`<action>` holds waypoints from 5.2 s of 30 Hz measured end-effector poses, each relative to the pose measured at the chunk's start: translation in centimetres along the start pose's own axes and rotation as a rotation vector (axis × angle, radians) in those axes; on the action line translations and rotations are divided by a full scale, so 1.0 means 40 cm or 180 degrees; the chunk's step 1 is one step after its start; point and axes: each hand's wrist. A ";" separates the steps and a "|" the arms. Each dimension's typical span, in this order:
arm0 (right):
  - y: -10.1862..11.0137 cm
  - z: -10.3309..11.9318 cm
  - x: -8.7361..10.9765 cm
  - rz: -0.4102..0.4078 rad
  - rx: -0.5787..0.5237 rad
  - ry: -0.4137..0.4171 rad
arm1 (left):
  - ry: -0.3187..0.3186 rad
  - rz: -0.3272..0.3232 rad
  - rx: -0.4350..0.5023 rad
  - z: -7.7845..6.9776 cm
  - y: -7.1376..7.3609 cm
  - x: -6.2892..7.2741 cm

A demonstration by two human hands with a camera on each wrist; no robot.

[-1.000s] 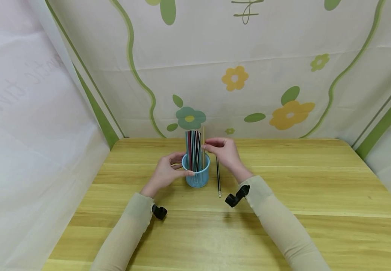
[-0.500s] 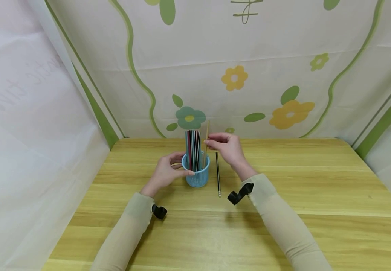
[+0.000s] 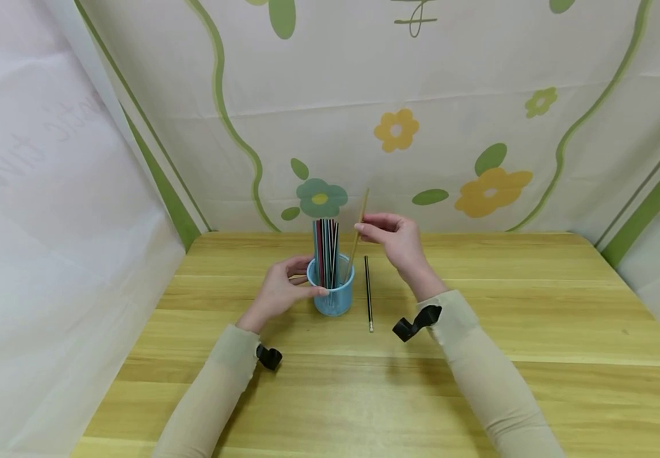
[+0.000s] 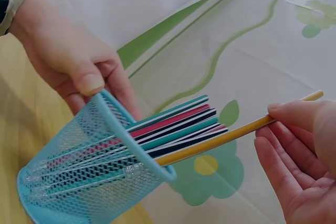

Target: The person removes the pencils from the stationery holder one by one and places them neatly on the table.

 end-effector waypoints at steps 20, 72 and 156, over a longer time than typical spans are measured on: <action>0.083 0.049 0.010 -0.0250 -0.0232 0.0101 | 0.0014 0.0033 0.0034 -0.001 0.001 0.002; 0.151 -0.134 0.039 0.0070 0.0333 -0.0954 | 0.0104 -0.0033 -0.0013 -0.020 -0.005 0.010; 0.096 -0.229 0.063 0.0017 0.0978 -0.1431 | 0.0117 0.0018 0.0027 -0.020 -0.004 0.006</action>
Point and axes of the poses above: each hand's wrist, its own x-axis away from the middle knuckle, its own y-axis out of the back of the hand, z = x × y, and after that the axes turned 5 degrees about z, right-handed
